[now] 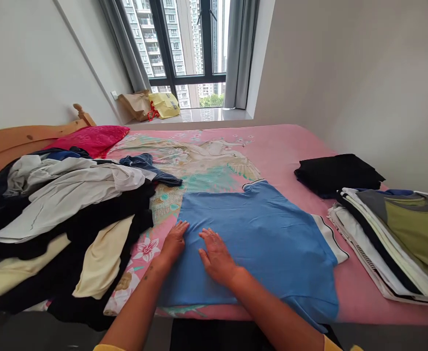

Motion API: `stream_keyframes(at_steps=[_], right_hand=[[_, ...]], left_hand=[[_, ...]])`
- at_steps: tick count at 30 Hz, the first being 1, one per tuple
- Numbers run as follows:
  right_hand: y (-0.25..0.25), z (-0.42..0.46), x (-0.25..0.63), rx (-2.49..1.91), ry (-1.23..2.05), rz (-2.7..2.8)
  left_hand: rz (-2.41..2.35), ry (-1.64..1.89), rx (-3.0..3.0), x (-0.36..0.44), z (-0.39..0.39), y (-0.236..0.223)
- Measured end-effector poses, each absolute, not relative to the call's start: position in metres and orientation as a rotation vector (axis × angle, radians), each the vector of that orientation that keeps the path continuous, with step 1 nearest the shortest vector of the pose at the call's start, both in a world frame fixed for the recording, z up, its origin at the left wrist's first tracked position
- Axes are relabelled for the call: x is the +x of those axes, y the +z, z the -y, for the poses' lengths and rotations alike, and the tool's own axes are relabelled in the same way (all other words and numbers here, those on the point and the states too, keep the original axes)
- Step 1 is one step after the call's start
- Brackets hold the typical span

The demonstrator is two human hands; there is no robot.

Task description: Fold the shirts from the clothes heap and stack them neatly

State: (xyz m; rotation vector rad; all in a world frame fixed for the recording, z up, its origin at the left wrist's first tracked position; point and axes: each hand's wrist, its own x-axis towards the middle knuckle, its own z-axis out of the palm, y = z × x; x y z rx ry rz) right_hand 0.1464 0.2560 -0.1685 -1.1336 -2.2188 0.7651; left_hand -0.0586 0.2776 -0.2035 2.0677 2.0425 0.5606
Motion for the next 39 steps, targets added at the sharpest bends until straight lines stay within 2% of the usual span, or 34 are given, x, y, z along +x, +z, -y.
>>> stream_keyframes(at_steps=[4, 8, 11, 17, 22, 25, 28, 32, 35, 39], right_hand=[[-0.178, -0.278, 0.112, -1.237, 0.722, 2.361], [-0.191, -0.295, 0.125, -1.283, 0.672, 2.442], [-0.201, -0.298, 0.174, -1.408, 0.544, 2.417], [-0.224, -0.285, 0.327, -1.902, 0.129, 2.264], [-0.217, -0.292, 0.404, -2.203, 0.209, 2.031], [-0.193, -0.304, 0.386, -2.070, 0.268, 1.945], [-0.173, -0.314, 0.325, -1.781, 0.343, 2.043], [-0.180, -0.329, 0.268, -1.502, 0.426, 2.326], [-0.204, -0.345, 0.296, -1.572, 0.412, 2.345], [-0.220, -0.365, 0.380, -1.896, 0.315, 2.188]], left_hand=[[-1.988, 0.418, 2.142, -0.064, -0.291, -0.216], [-2.002, 0.232, 2.168, -0.062, -0.283, -0.217], [-2.017, 0.095, 2.156, -0.058, -0.279, -0.212], [-2.020, 0.007, 2.164, -0.055, -0.279, -0.206], [-2.033, -0.053, 2.128, -0.054, -0.281, -0.197], [-2.048, -0.034, 2.149, -0.042, -0.289, -0.189], [-2.018, 0.023, 2.189, -0.020, -0.299, -0.188], [-2.063, 0.001, 2.152, 0.006, -0.303, -0.200], [-2.082, -0.014, 2.189, 0.009, -0.301, -0.210], [-2.076, -0.040, 2.207, 0.003, -0.301, -0.216]])
